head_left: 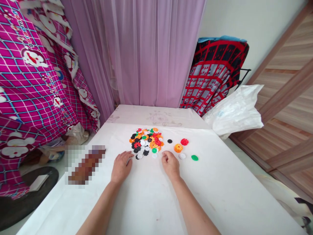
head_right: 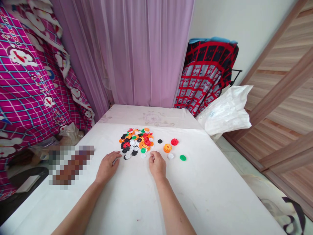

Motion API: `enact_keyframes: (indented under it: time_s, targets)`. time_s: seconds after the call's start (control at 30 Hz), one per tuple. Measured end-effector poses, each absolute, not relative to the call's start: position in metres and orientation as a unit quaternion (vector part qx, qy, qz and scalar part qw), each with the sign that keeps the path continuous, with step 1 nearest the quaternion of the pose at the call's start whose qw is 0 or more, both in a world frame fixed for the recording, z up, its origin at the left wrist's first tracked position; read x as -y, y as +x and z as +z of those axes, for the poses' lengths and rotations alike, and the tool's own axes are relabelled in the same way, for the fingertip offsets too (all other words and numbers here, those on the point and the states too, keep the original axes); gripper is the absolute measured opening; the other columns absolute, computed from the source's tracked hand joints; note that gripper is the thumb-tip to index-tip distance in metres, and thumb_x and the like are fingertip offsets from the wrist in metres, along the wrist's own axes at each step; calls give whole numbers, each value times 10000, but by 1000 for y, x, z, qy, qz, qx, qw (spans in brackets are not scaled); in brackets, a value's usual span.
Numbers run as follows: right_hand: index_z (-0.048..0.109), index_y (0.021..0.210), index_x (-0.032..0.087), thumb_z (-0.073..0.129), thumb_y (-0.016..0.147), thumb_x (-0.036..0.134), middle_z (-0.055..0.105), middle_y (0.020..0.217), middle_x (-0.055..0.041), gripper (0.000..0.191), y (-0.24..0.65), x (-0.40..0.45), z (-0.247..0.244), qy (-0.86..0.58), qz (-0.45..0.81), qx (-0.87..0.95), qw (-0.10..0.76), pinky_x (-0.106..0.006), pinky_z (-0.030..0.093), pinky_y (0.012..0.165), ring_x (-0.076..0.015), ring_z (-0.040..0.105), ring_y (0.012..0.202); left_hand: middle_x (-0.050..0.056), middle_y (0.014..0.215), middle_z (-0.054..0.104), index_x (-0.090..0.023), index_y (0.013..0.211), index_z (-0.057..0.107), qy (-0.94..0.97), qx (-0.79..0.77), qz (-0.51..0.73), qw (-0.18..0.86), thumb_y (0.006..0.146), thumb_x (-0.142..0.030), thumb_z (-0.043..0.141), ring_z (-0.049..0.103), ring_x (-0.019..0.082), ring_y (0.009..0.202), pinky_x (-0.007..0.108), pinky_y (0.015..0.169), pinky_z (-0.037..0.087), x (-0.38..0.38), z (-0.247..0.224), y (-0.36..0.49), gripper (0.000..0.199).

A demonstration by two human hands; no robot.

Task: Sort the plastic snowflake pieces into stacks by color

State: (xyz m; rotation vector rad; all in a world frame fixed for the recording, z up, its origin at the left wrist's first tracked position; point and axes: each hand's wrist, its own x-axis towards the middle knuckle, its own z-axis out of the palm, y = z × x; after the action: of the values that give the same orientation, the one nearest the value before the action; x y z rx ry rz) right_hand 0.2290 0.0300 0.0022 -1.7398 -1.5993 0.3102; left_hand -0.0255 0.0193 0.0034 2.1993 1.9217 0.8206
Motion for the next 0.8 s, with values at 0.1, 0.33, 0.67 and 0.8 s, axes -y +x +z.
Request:
enact_keyframes:
  time_s: [0.1,0.33,0.67,0.8]
  targets:
    - [632,886,225,439,775,217,687,828,4,223,230,-30,1,-674,128,615,388,-243,433,710,-143,592,696,60,1248,666,-218,1093,668,719,-639,268,57,873,-251,416,568,253,1204,468,1069,406,-21,3,-26,336]
    - [635,912,232,480,781,226,679,900,7,204,227,-29,3,-677,128,632,355,-235,425,696,-125,579,684,89,1398,556,-190,1296,564,699,-682,209,52,928,-302,367,450,275,1335,516,1125,308,-31,15,-12,432]
    - [672,1037,271,608,817,341,661,1028,-10,241,200,-32,19,-679,86,688,241,-233,423,783,-151,611,947,79,1414,541,-237,1296,576,719,-673,174,14,948,-369,389,448,280,1335,519,1117,314,-30,14,-7,416]
    - [656,1055,245,594,824,291,670,1041,-30,244,201,-32,17,-683,82,689,229,-242,422,790,-164,615,970,83,1398,556,-251,1287,585,723,-665,187,8,940,-375,402,458,277,1327,517,1112,323,-30,12,-9,411]
